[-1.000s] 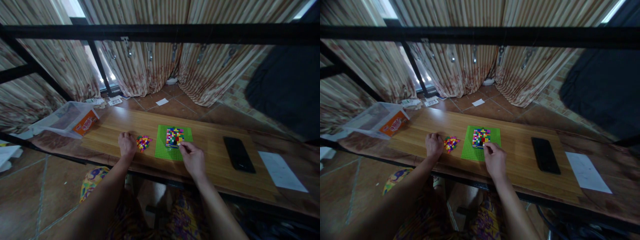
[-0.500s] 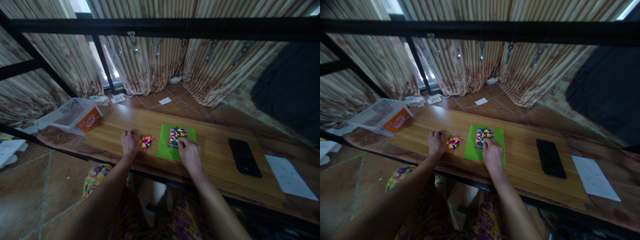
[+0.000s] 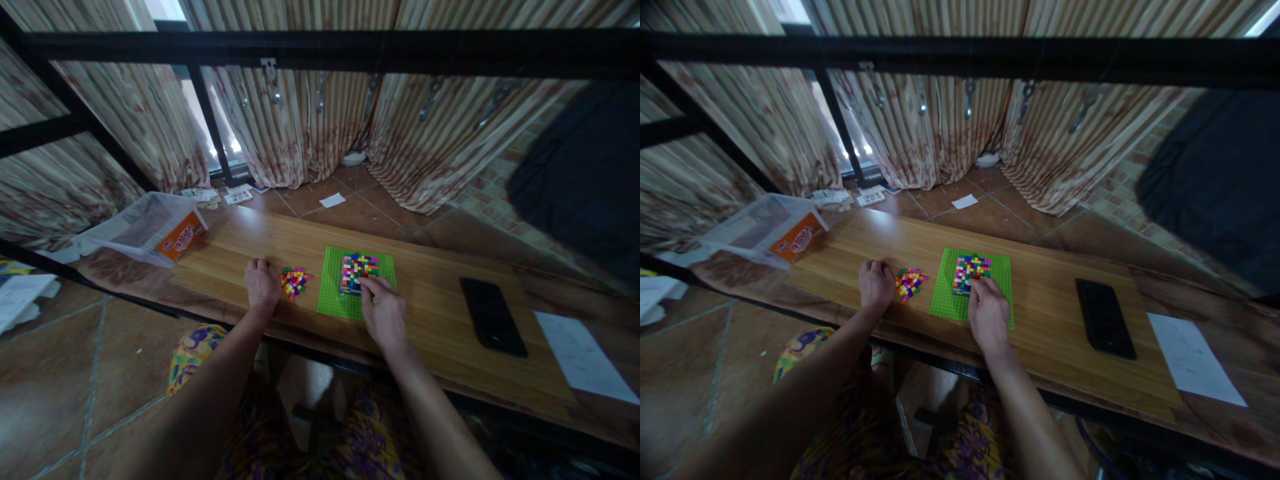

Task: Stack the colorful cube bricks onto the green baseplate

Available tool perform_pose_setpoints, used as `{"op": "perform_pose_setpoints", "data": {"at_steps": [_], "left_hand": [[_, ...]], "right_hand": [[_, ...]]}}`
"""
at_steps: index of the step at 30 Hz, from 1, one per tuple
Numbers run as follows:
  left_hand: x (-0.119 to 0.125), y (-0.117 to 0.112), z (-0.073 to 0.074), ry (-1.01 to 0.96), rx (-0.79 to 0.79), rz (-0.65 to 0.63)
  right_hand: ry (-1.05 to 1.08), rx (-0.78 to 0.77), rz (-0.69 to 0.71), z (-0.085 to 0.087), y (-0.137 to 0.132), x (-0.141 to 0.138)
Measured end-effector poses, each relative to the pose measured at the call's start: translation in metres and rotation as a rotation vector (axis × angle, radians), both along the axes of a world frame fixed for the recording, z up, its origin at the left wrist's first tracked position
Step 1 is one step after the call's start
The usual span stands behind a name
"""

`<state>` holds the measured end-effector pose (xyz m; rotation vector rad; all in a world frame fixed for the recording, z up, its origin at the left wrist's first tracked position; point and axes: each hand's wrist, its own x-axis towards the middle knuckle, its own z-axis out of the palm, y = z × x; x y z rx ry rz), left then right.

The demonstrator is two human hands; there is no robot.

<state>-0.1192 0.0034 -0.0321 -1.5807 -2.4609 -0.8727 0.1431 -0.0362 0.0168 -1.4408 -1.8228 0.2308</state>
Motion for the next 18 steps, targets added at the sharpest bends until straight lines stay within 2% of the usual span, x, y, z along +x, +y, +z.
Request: {"op": "perform_pose_setpoints", "data": {"at_steps": [10, 18], "left_hand": [[0.0016, -0.0014, 0.0021, -0.005, -0.007, -0.008], [0.0020, -0.0017, 0.0013, -0.006, 0.008, -0.003]], "right_hand": [[0.014, 0.007, 0.014, -0.0067, -0.0017, -0.0009], [0.032, -0.017, 0.034, -0.0044, -0.0010, 0.0017]]}}
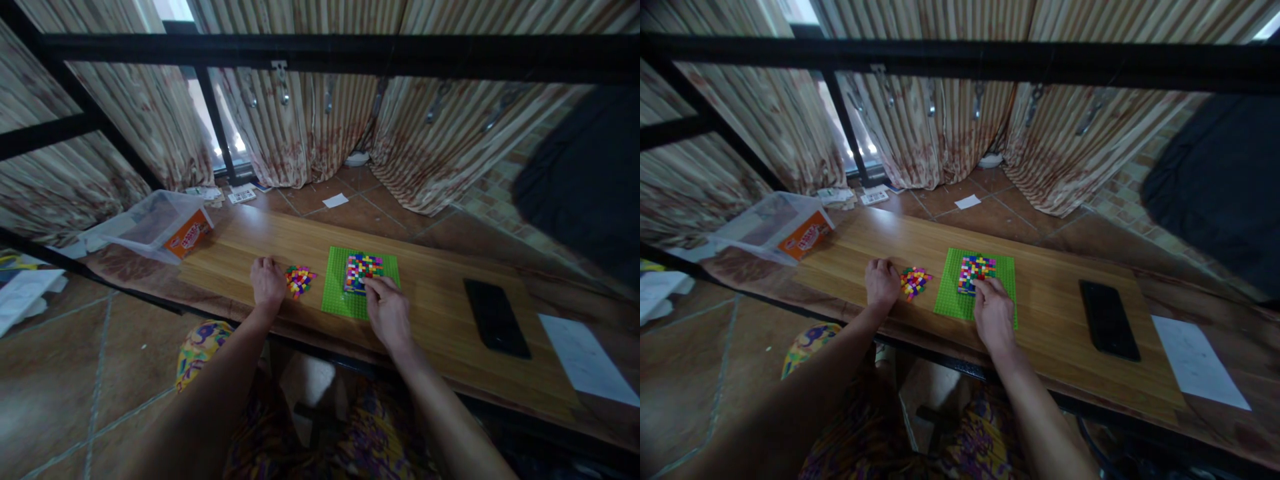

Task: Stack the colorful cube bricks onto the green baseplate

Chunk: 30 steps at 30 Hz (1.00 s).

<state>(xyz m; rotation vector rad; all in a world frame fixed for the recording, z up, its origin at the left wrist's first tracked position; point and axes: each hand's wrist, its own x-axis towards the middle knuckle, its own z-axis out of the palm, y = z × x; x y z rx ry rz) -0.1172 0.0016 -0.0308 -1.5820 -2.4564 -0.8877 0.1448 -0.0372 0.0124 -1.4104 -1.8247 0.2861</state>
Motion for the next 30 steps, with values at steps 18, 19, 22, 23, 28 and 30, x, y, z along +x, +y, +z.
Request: {"op": "perform_pose_setpoints", "data": {"at_steps": [18, 19, 22, 23, 28, 30], "left_hand": [[0.000, 0.000, -0.003, -0.013, -0.010, 0.000], [0.000, -0.001, -0.003, -0.015, -0.009, 0.001], [0.000, -0.001, -0.002, -0.011, -0.015, 0.003], [0.000, -0.001, -0.002, -0.010, -0.021, 0.002], [0.001, -0.002, 0.002, -0.025, -0.043, 0.003], [0.002, -0.003, 0.003, -0.032, -0.048, 0.005]], "right_hand": [[-0.116, -0.155, 0.171, -0.029, -0.019, -0.114], [-0.144, -0.155, 0.164, -0.030, -0.017, -0.118], [-0.206, -0.148, 0.155, -0.032, -0.012, -0.121], [-0.215, -0.142, 0.150, -0.033, -0.011, -0.120], [-0.202, -0.126, 0.100, -0.036, -0.003, -0.107], [-0.178, -0.122, 0.103, -0.035, 0.001, -0.105]]}}
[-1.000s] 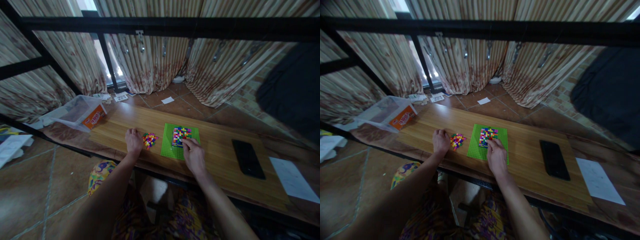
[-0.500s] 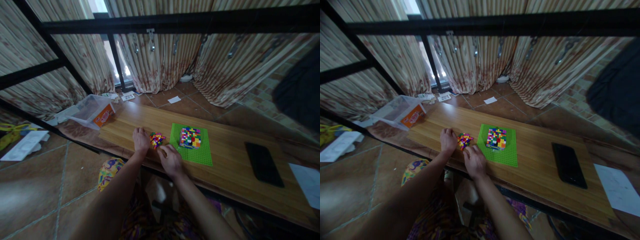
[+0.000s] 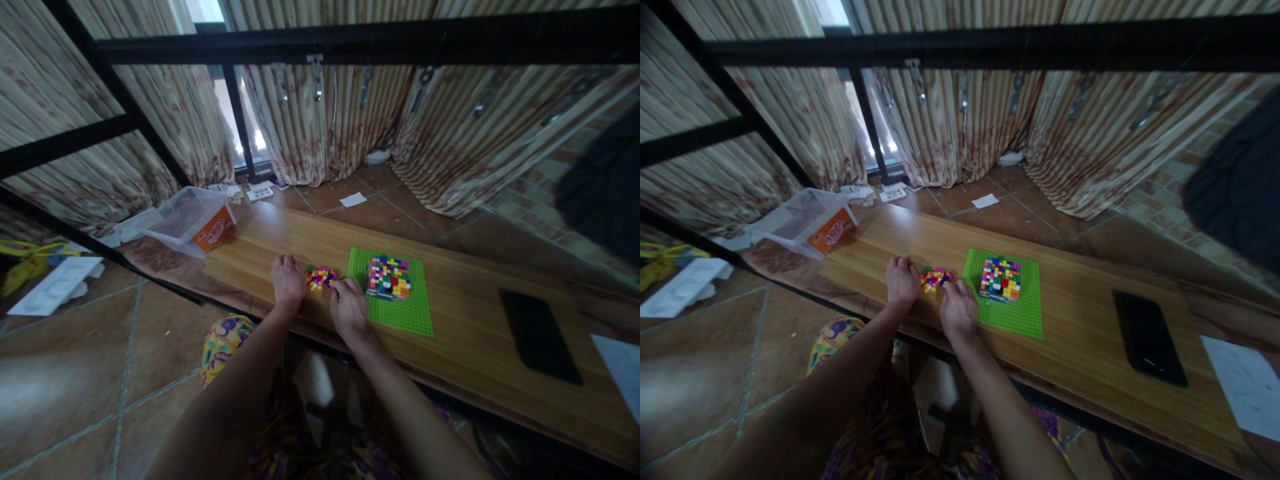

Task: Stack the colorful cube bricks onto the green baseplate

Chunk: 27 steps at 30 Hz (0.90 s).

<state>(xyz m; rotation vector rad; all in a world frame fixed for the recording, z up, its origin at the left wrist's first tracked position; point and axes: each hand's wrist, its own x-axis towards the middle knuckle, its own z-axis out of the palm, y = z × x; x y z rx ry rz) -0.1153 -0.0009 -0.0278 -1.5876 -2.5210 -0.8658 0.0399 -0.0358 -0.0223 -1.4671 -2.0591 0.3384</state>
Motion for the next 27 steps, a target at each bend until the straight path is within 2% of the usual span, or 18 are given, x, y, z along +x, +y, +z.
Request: {"op": "perform_pose_setpoints", "data": {"at_steps": [6, 10, 16, 27], "left_hand": [[0.000, 0.000, -0.001, 0.016, 0.005, -0.004], [-0.001, 0.000, -0.003, 0.022, 0.012, -0.002], [0.000, 0.000, -0.002, 0.009, 0.024, -0.005], [-0.001, 0.000, -0.003, -0.002, 0.034, -0.006]], "right_hand": [[-0.065, -0.008, 0.068, 0.009, 0.014, -0.007], [-0.123, -0.013, 0.061, 0.007, 0.017, -0.007], [-0.082, 0.026, 0.016, 0.003, 0.016, 0.002], [-0.080, 0.030, 0.117, 0.005, 0.022, -0.001]]}}
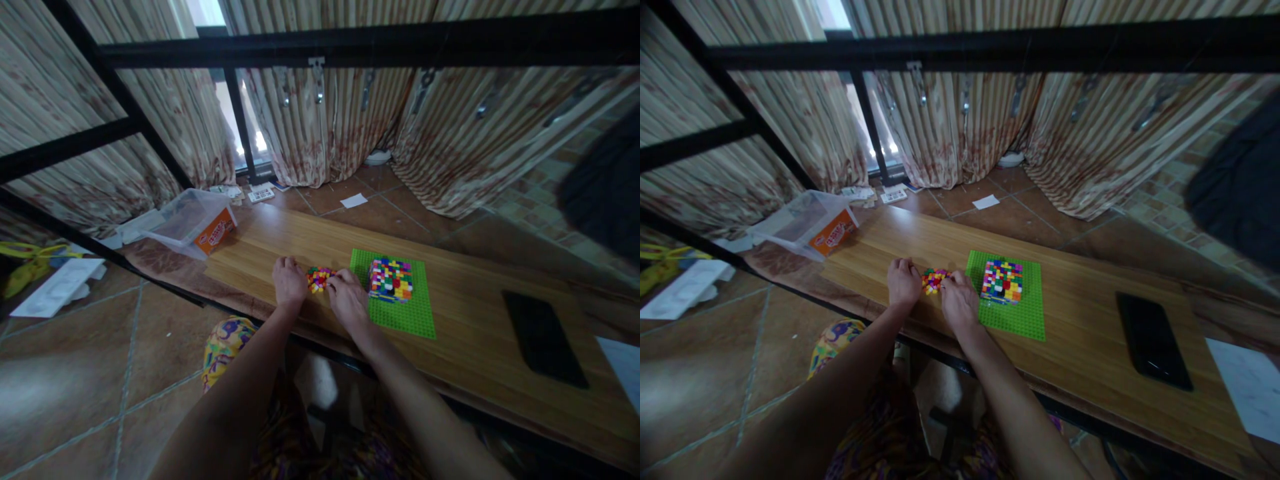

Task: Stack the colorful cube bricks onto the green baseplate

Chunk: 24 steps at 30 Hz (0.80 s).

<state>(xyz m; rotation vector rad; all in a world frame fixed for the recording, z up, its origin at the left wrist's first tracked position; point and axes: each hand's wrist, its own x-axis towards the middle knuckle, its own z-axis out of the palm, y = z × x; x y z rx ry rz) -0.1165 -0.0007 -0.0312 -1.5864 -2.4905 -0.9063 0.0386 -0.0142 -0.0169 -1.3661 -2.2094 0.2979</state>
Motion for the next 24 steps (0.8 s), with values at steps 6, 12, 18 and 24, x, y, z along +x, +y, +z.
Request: {"op": "perform_pose_setpoints", "data": {"at_steps": [6, 12, 18, 24], "left_hand": [[-0.003, 0.003, -0.003, -0.062, 0.076, -0.010], [-0.002, -0.010, 0.007, -0.281, 0.311, -0.037], [0.051, -0.089, 0.030, -0.770, 0.048, -0.424], [0.076, -0.107, 0.044, -1.041, -0.200, -0.649]], "right_hand": [[0.168, 0.023, 0.011, 0.006, -0.009, 0.002], [0.649, -0.185, -0.108, 0.010, -0.041, 0.019], [0.676, -0.248, -0.071, 0.022, -0.073, 0.049], [0.575, -0.249, -0.018, 0.036, -0.089, 0.063]]}}
